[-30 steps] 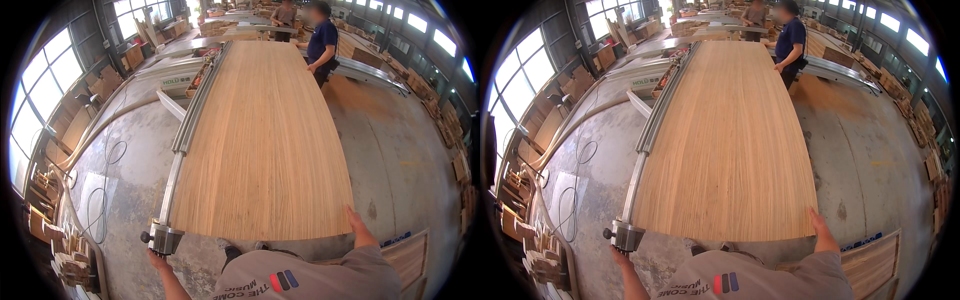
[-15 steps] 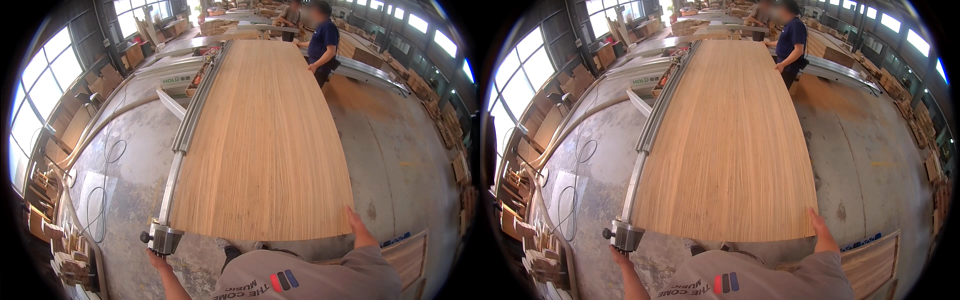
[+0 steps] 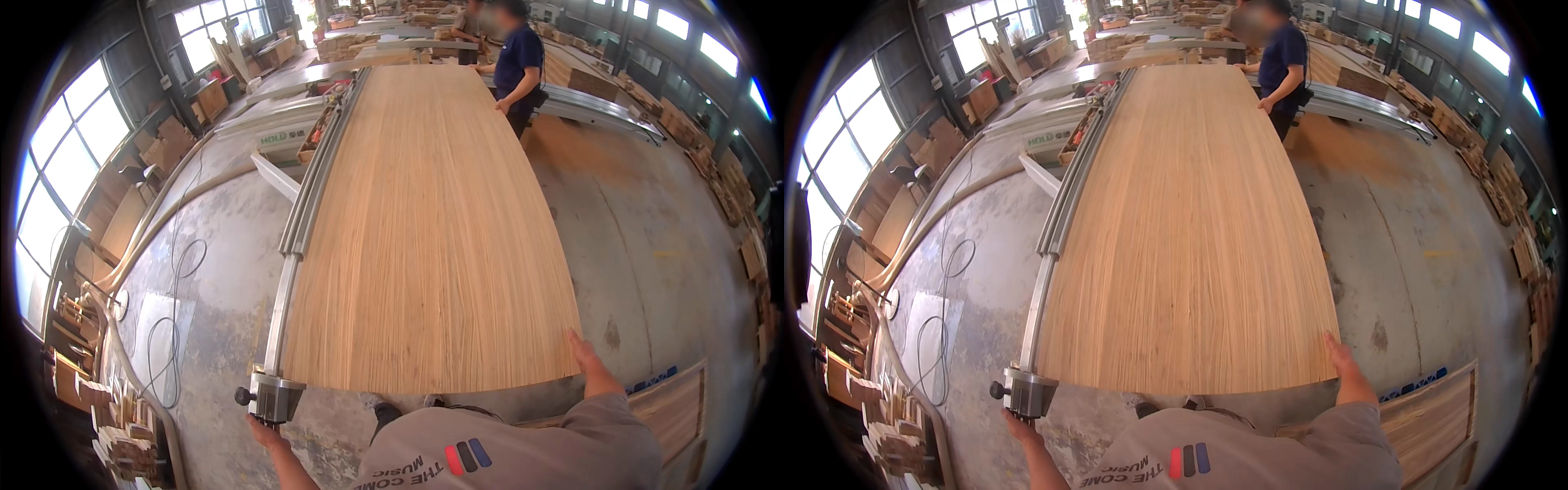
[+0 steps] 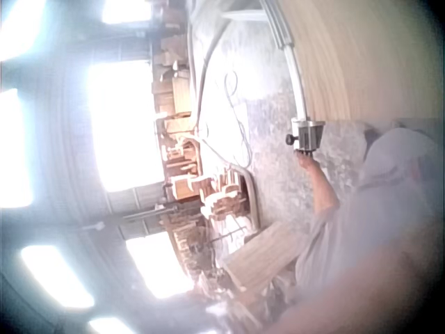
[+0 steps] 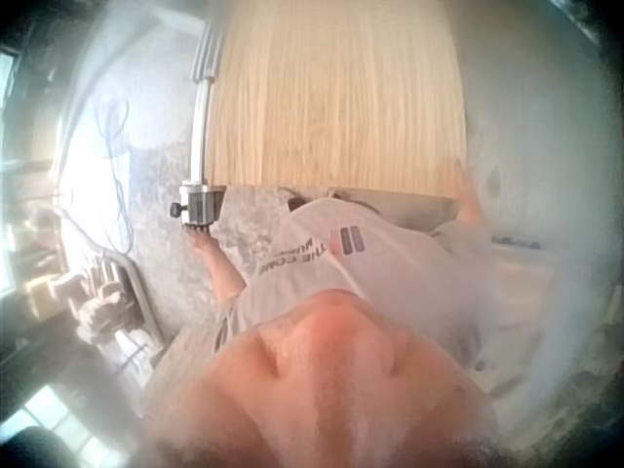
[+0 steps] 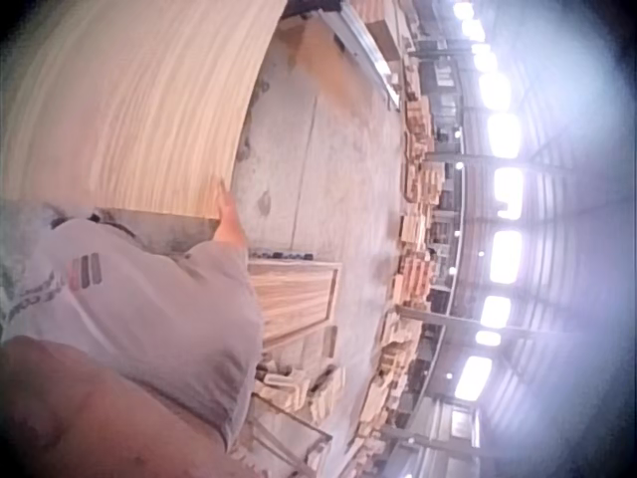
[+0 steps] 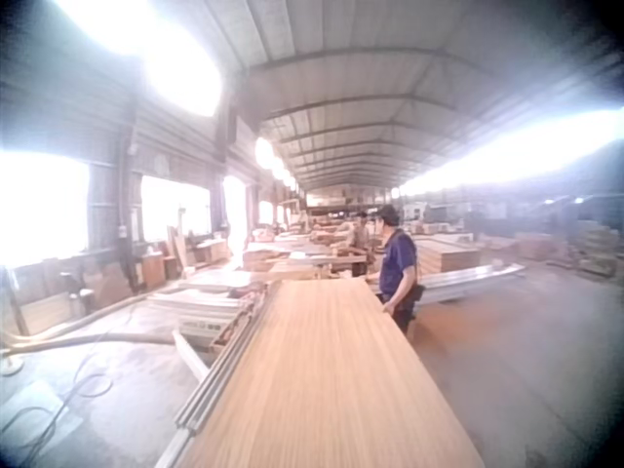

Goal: The person lifts a large wooden board with the help of another person and positions it onto a sliding table saw, then moves a metal guide along the edge of the board.

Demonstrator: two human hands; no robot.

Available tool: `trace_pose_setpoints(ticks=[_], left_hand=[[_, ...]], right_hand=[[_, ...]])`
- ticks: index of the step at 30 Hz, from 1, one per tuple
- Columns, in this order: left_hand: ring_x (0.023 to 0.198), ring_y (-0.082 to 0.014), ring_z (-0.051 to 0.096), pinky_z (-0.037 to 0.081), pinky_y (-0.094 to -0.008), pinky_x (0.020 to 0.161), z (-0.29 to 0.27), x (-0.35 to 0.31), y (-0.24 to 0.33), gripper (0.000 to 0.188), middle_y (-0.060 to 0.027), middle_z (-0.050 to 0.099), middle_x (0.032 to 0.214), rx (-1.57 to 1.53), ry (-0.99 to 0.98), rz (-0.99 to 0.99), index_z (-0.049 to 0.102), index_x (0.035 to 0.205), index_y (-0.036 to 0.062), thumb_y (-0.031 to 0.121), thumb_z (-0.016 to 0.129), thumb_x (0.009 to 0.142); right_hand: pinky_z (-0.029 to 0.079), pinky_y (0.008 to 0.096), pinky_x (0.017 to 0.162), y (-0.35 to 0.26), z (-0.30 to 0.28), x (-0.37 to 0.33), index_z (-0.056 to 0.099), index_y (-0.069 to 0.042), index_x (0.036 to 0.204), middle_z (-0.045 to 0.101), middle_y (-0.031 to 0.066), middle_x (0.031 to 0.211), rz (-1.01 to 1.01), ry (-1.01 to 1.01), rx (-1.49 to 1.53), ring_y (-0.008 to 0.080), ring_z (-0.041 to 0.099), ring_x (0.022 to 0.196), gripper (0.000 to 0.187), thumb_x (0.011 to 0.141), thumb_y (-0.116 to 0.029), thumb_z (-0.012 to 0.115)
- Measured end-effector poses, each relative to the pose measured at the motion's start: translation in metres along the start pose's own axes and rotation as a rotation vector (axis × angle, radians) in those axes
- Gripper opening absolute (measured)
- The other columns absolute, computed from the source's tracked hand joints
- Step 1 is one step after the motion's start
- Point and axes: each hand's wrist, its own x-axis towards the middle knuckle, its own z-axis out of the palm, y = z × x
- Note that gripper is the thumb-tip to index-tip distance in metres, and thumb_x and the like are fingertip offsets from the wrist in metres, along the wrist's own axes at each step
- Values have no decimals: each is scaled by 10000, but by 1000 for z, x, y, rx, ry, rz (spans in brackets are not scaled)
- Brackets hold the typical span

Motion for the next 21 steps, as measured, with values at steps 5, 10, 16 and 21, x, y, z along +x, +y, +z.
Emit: trace_pose_setpoints(ticks=[5, 10, 16, 21], left_hand=[[989, -179, 561, 455, -340, 819, -1, 3, -3, 597, -41, 563, 1168, -2, -29, 10, 487, 1263, 92, 559, 426, 895], [996, -189, 563, 459, -344, 823, -5, 7, -7, 589, -53, 561, 1166, -30, -43, 28, 491, 1237, 70, 551, 418, 905], [1061, -232, 549, 457, -377, 868, -3, 15, -17, 633, -95, 533, 1221, -77, -41, 52, 444, 1289, 34, 546, 411, 917], [1108, -244, 526, 443, -379, 899, -4, 13, -14, 655, -111, 500, 1279, -73, -44, 19, 394, 1343, 45, 545, 401, 920]], right_hand=[[364, 397, 970, 1, 0, -3, 407, 126, 1274, 482, 220, 1284, -39, 21, -5, 304, 463, 1182, 889, 792, -600, 581], [368, 390, 966, -8, 3, -17, 420, 127, 1264, 492, 222, 1270, -48, -3, 12, 298, 465, 1180, 890, 791, -610, 575], [356, 388, 982, -8, 0, -16, 419, 125, 1268, 486, 224, 1281, -48, 52, -7, 306, 456, 1191, 901, 785, -619, 575], [350, 395, 988, -4, -2, -14, 414, 115, 1280, 480, 216, 1295, -57, 28, -20, 312, 449, 1202, 920, 771, -634, 578]])
